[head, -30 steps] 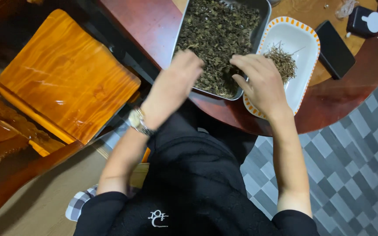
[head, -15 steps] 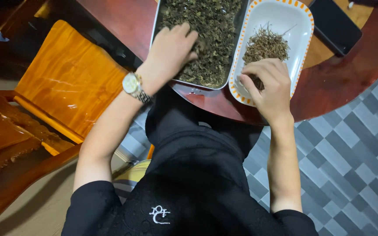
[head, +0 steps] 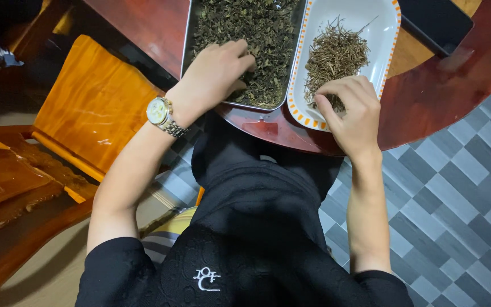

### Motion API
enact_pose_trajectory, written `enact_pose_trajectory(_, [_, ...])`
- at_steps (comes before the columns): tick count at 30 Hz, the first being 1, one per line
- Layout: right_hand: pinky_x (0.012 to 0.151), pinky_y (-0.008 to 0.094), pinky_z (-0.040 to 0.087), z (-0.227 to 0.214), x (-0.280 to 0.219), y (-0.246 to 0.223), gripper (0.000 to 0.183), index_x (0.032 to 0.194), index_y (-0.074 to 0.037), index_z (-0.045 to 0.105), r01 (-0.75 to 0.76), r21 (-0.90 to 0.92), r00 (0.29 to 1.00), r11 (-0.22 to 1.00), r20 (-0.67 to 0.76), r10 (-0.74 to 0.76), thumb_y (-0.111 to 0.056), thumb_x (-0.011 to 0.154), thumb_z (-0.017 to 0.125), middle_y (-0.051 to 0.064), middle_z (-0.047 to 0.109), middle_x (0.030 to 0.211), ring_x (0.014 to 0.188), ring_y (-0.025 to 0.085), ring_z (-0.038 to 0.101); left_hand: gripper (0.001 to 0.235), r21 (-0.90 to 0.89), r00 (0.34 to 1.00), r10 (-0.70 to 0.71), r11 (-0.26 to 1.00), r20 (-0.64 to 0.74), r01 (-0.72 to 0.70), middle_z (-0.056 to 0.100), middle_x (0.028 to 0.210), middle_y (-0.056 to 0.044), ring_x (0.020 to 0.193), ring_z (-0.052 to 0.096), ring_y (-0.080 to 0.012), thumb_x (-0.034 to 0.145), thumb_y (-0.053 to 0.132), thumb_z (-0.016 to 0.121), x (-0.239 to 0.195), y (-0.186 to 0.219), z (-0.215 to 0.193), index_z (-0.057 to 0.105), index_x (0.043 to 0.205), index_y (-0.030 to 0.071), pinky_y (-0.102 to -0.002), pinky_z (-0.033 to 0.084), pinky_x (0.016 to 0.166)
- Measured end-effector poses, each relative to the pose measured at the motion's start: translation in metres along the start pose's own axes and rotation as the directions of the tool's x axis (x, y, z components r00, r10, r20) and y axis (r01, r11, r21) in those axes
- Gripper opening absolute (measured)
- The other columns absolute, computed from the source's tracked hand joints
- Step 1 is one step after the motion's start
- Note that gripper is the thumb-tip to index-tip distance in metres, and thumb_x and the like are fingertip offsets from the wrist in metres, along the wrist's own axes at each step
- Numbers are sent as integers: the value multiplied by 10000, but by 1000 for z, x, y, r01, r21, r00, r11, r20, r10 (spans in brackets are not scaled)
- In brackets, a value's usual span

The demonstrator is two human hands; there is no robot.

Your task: The person sits at a table and sorts dried herbs by hand, picking small pieces from a metal tray and placing them into a white bowl. The person uses both hands to sift through the herbs and transfer them between containers.

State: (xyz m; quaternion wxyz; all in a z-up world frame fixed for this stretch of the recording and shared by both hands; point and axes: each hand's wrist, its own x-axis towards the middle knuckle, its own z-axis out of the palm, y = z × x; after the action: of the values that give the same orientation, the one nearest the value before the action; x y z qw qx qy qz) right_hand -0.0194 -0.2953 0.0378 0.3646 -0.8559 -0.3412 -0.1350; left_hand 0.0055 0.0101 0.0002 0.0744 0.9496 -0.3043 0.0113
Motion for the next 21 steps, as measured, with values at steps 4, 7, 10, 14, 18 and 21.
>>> enact_pose_trajectory(4, [916, 414, 446, -1, -3, 1, 83, 963, 6, 706, -4, -2, 1000, 1000, 22, 4, 10, 1043, 723, 121, 729, 989, 947, 298, 631, 427, 62, 1000, 19, 998, -17, -18, 590, 1107, -89, 994, 635, -286, 783, 313, 863, 9, -3, 14, 638, 1092, 122, -452, 542, 761])
enact_pose_trajectory(7, [911, 406, 462, -1, -2, -1, 82, 948, 9, 715, -15, -6, 1000, 1000, 19, 15, 19, 1026, 738, 121, 731, 972, 945, 291, 636, 110, 171, 993, 24, 985, -119, -4, 595, 1005, -68, 841, 621, -265, 949, 187, 689, 21, -9, 14, 648, 1023, 118, -399, 514, 651])
enact_pose_trajectory(10, [906, 410, 466, 0, -1, 0, 80, 953, 16, 710, -4, 0, 1000, 1000, 31, 4, 26, 1028, 737, 126, 732, 976, 939, 298, 637, 229, 116, 978, 18, 993, -207, 6, 596, 993, -96, 863, 642, -293, 955, 263, 775, 30, -19, 6, 639, 995, 83, -438, 548, 662])
enact_pose_trajectory(14, [890, 417, 450, 1, 2, -2, 104, 956, 18, 688, 19, 19, 999, 1000, 47, -20, 9, 1056, 713, 129, 728, 975, 918, 308, 636, 146, -49, 963, -31, 999, -269, 19, 590, 928, -98, 805, 634, -333, 1046, 180, 672, 33, -30, -8, 607, 957, 84, -475, 511, 597])
enact_pose_trajectory(18, [881, 421, 448, 5, 4, -1, 89, 969, 22, 693, 33, 16, 998, 999, 46, -34, 15, 1052, 724, 136, 735, 984, 910, 315, 635, 131, -304, 961, -84, 953, -264, -1, 578, 982, -157, 821, 580, -389, 1004, -19, 496, 20, -20, -38, 506, 1115, 50, -498, 438, 656])
enact_pose_trajectory(21, [866, 420, 448, 5, 4, 0, 98, 965, 23, 683, 25, 16, 998, 1000, 55, -26, 12, 1054, 723, 137, 725, 978, 901, 317, 623, 116, -291, 963, -119, 955, -240, 46, 526, 1012, -143, 783, 599, -390, 1027, 13, 630, 6, -22, -37, 517, 1040, 36, -514, 473, 587])
